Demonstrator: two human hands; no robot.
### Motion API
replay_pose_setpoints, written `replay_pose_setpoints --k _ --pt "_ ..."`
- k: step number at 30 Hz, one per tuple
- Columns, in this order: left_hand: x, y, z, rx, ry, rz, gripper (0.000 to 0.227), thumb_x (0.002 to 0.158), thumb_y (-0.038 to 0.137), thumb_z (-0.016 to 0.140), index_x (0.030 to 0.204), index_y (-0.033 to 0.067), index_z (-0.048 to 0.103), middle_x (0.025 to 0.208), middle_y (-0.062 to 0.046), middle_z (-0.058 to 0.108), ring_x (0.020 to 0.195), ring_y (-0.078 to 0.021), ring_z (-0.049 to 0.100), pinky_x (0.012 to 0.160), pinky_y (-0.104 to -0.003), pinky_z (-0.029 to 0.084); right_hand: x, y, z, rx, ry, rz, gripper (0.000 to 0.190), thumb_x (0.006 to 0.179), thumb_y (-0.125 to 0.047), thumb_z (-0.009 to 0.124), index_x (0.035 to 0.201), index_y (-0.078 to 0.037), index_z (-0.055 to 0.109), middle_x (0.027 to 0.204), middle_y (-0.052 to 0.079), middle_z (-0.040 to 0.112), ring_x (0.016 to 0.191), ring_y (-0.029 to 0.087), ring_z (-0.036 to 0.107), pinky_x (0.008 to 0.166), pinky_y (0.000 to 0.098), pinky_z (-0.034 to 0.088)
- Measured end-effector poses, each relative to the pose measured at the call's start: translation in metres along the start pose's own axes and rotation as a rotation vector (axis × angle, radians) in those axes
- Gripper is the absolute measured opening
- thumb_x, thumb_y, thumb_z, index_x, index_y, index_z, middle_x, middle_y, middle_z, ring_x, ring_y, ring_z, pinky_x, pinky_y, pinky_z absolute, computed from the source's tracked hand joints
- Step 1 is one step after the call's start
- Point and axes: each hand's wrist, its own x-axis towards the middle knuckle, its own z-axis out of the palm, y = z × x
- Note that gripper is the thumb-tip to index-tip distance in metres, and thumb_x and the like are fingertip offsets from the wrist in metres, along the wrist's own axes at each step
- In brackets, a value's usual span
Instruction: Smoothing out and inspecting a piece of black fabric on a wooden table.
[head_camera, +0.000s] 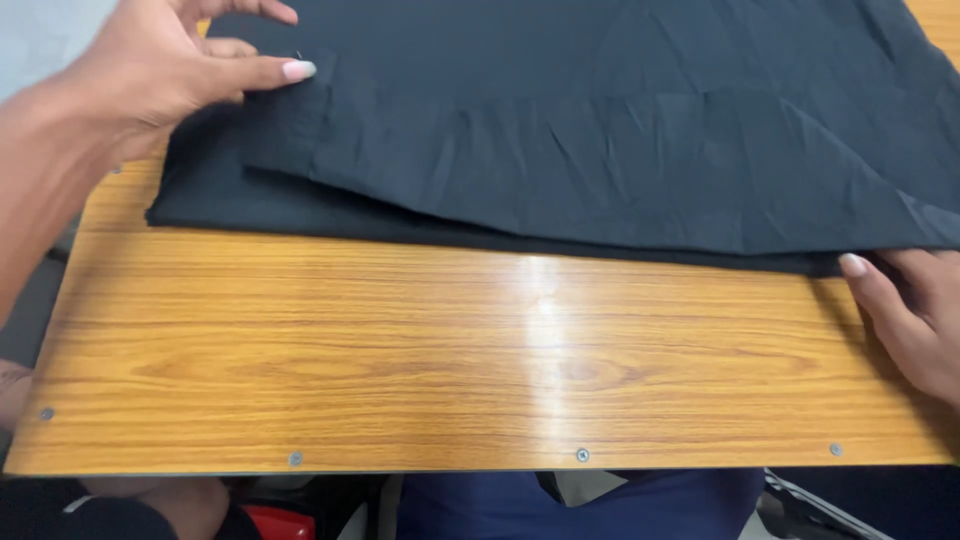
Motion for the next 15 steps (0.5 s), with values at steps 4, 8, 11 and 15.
replay_pose_setpoints --k 4,8,11,15 --pt "-0.015 -0.008 0.011 -0.053 0.065 -0.137 0.067 0.083 0.016 0.087 0.144 0.0137 0.059 0.129 -0.011 0.065 0.097 -0.0170 0.064 0.081 -0.032 0.054 -0.016 0.053 0.034 -0.036 0.186 -0.203 0.020 0.111 -0.018 0.063 0.115 0.001 0.069 0.084 0.017 0.067 0.071 0.026 0.067 0.069 0.0350 0.053" --pt "-0.019 -0.009 0.017 0.007 0.108 -0.064 0.071 0.078 0.008 0.088 0.143 0.0166 0.060 0.134 -0.005 0.064 0.095 -0.0123 0.066 0.082 -0.030 0.061 -0.016 0.056 0.041 -0.145 0.429 -0.333 0.022 0.109 -0.013 0.071 0.121 0.003 0.063 0.104 0.017 0.068 0.090 0.024 0.069 0.084 0.0321 0.056" --pt "-0.025 0.007 0.014 0.037 0.123 -0.079 0.064 0.079 0.006 0.086 0.138 0.0154 0.063 0.133 -0.004 0.066 0.094 -0.0128 0.068 0.083 -0.030 0.061 -0.009 0.039 0.022 -0.238 0.473 -0.369 0.025 0.106 -0.008 0.071 0.125 0.006 0.064 0.111 0.019 0.066 0.096 0.028 0.068 0.088 0.0346 0.057" --pt "-0.034 0.015 0.009 0.166 0.164 0.011 0.053 0.083 0.006 0.085 0.132 0.0115 0.067 0.133 -0.006 0.066 0.092 -0.0164 0.069 0.082 -0.030 0.062 -0.007 0.064 0.025 -0.318 0.349 -0.430 0.016 0.113 -0.005 0.063 0.127 0.002 0.064 0.125 0.015 0.061 0.109 0.022 0.065 0.098 0.0297 0.058"
